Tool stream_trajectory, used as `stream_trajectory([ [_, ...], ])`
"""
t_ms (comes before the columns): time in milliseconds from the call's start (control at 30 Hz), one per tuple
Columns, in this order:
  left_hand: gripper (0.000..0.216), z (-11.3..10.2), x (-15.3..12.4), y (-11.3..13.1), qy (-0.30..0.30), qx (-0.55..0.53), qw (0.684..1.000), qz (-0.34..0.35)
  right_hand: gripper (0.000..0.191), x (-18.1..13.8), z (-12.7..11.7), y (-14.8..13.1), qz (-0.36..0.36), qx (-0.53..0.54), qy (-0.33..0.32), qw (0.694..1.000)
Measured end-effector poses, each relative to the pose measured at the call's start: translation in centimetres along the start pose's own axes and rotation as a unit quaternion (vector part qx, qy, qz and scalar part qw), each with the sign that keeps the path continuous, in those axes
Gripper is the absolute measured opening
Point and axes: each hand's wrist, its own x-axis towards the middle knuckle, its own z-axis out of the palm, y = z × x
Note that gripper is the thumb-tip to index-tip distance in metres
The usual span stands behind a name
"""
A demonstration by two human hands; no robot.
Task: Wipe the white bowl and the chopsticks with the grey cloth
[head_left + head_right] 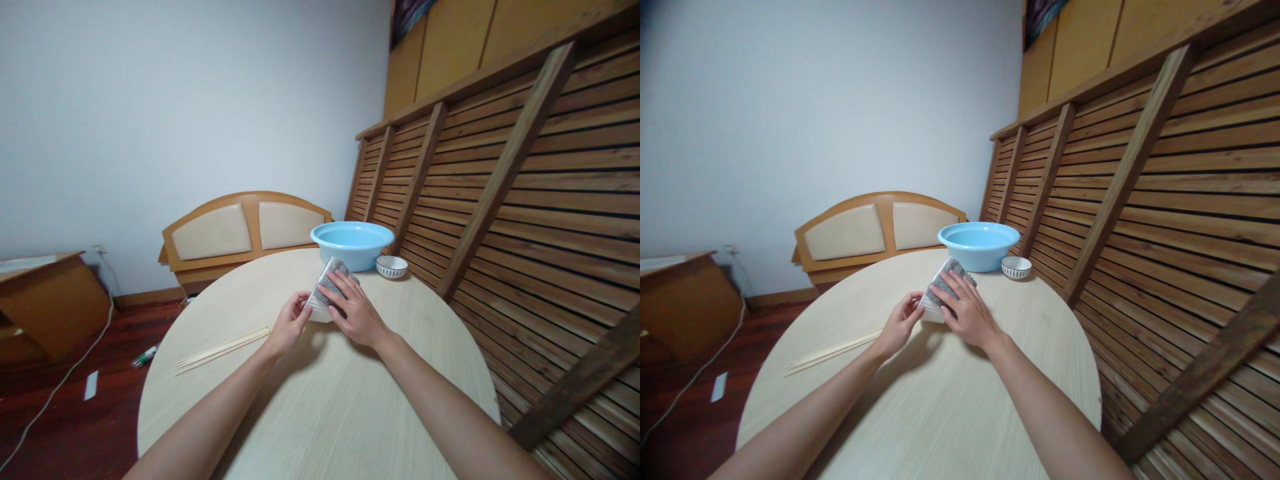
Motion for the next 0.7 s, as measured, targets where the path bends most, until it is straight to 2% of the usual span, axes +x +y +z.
stream_trajectory([
  [233, 0.051, -0.6, 0.3, -0.2, 0.005, 0.068, 0.998, -0.002, 0.056, -0.4, 0.2, 1.6, 0.032, 0.023, 0.027, 0.999],
  [433, 0.044, -0.7, 0.5, -0.2, 0.044, 0.075, 0.996, 0.014, 0.048, -1.1, -0.3, 3.1, -0.017, 0.061, 0.036, 0.997],
  [700, 0.042, -1.0, 0.6, -0.6, 0.059, 0.07, 0.996, 0.019, 0.058, -0.6, 0.3, 2.1, -0.053, 0.001, -0.001, 0.999],
])
